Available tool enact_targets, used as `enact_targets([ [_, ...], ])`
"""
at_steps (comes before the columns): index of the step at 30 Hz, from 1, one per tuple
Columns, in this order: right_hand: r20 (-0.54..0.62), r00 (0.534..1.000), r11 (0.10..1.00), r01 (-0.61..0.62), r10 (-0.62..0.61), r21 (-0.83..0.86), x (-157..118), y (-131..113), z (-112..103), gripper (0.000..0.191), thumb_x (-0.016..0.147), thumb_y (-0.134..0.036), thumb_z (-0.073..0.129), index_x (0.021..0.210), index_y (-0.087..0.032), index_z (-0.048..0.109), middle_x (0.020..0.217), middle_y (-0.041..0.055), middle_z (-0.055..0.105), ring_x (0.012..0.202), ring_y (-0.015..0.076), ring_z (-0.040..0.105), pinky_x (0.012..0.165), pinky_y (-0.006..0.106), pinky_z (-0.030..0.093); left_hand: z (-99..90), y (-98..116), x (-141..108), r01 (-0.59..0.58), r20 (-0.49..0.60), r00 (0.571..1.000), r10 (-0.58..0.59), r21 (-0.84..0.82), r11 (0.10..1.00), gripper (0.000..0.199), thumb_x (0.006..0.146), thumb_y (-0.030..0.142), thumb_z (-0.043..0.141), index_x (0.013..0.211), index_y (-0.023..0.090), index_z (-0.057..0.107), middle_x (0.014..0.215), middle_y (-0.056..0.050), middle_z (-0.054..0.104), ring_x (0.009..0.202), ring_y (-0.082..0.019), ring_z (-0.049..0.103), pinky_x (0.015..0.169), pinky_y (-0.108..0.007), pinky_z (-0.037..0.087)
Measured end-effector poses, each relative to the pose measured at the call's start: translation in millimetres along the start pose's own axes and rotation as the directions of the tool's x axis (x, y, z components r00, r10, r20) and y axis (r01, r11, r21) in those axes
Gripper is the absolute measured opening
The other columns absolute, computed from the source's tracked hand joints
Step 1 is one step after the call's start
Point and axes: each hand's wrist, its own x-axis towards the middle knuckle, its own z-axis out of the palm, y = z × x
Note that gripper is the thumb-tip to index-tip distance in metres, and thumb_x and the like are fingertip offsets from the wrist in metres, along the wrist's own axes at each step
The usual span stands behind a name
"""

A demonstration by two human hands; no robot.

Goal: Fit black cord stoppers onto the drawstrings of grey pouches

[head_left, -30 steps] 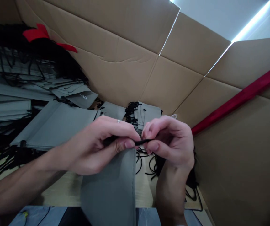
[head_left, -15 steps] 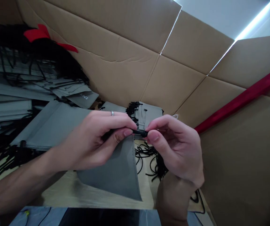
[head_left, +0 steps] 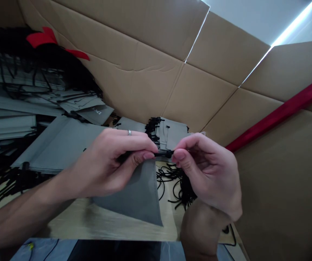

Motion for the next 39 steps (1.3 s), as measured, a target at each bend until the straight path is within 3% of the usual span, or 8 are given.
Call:
enact_targets([
  [4, 0.084, 0.99, 0.965, -0.126, 0.11, 0.229, 1, 5, -2, 0.017, 0.105, -0.028, 0.088, 0.094, -0.021, 0.077, 0.074, -0.0024, 0.076, 0.053, 0.0081, 0.06, 0.044, 0.017, 0.046, 3.2, -5, 1, -0.015, -0.024, 1.0, 0.016, 0.035, 0.999, 0.021, 0.11, 0.009, 0.062, 0.1, 0.017, 0.079, 0.082, 0.001, 0.077, 0.065, -0.007, 0.064, 0.06, -0.02, 0.046],
  [7, 0.089, 0.983, 0.924, -0.181, 0.16, 0.337, 3, 14, -1, 0.02, 0.103, -0.034, 0.092, 0.096, -0.021, 0.078, 0.073, -0.0019, 0.076, 0.051, 0.0089, 0.06, 0.043, 0.018, 0.047, 5.4, -10, 1, -0.023, -0.063, 0.998, 0.027, 0.064, 0.998, 0.019, 0.111, 0.013, 0.064, 0.1, 0.018, 0.079, 0.081, 0.001, 0.077, 0.063, -0.008, 0.064, 0.059, -0.022, 0.045],
  [12, 0.187, 0.97, 0.947, -0.2, 0.156, 0.25, 4, 25, -6, 0.036, 0.11, -0.057, 0.08, 0.103, -0.021, 0.076, 0.084, 0.0015, 0.078, 0.063, 0.0123, 0.065, 0.053, 0.022, 0.052, 6.3, -11, 2, -0.015, -0.083, 0.996, 0.026, 0.13, 0.991, 0.021, 0.11, 0.013, 0.061, 0.099, 0.021, 0.076, 0.078, 0.002, 0.075, 0.061, -0.009, 0.062, 0.058, -0.024, 0.044],
  [17, 0.197, 0.975, 0.985, -0.126, 0.102, 0.117, 6, 20, -1, 0.067, 0.102, -0.085, 0.071, 0.087, -0.02, 0.073, 0.07, 0.0001, 0.067, 0.061, 0.0137, 0.055, 0.053, 0.027, 0.04, 8.7, -8, 1, -0.031, -0.091, 0.995, 0.047, 0.167, 0.985, 0.019, 0.109, 0.009, 0.062, 0.097, 0.018, 0.075, 0.076, 0.003, 0.07, 0.062, -0.009, 0.06, 0.058, -0.022, 0.043],
  [21, 0.046, 0.999, 0.996, -0.013, 0.009, 0.091, 12, 16, 18, 0.067, 0.107, -0.068, 0.079, 0.065, -0.02, 0.058, 0.058, -0.0046, 0.049, 0.055, 0.0101, 0.04, 0.051, 0.028, 0.03, 11.3, -7, -1, -0.039, -0.08, 0.995, 0.052, 0.163, 0.986, 0.017, 0.109, 0.01, 0.061, 0.099, 0.016, 0.073, 0.075, 0.004, 0.063, 0.06, -0.008, 0.053, 0.057, -0.023, 0.04],
  [25, -0.078, 0.997, 0.993, -0.003, 0.013, 0.117, 14, 20, 27, 0.068, 0.109, -0.057, 0.082, 0.062, -0.02, 0.049, 0.06, -0.0054, 0.039, 0.057, 0.0095, 0.031, 0.052, 0.029, 0.026, 13.8, -8, -4, -0.066, -0.066, 0.995, 0.078, 0.166, 0.984, 0.016, 0.11, 0.009, 0.061, 0.101, 0.017, 0.072, 0.078, 0.003, 0.066, 0.062, -0.008, 0.057, 0.058, -0.023, 0.041],
  [34, 0.063, 0.991, 0.854, -0.137, 0.122, 0.503, 16, 40, 32, 0.07, 0.107, -0.068, 0.079, 0.064, -0.023, 0.047, 0.055, -0.0063, 0.04, 0.049, 0.0092, 0.029, 0.045, 0.028, 0.024, 7.6, -9, -2, -0.107, -0.017, 0.994, 0.108, 0.063, 0.992, 0.023, 0.106, 0.003, 0.056, 0.099, 0.018, 0.071, 0.085, 0.003, 0.078, 0.074, -0.008, 0.073, 0.069, -0.018, 0.053],
  [39, 0.01, 1.0, 0.928, -0.025, 0.022, 0.371, 17, 42, 24, 0.065, 0.112, -0.065, 0.073, 0.066, -0.021, 0.056, 0.059, -0.0027, 0.05, 0.055, 0.0115, 0.041, 0.051, 0.029, 0.03, 3.6, -4, 1, 0.009, -0.033, 0.999, -0.008, 0.034, 0.999, 0.02, 0.109, 0.013, 0.062, 0.095, 0.017, 0.075, 0.074, 0.004, 0.071, 0.06, -0.007, 0.057, 0.057, -0.019, 0.043],
])
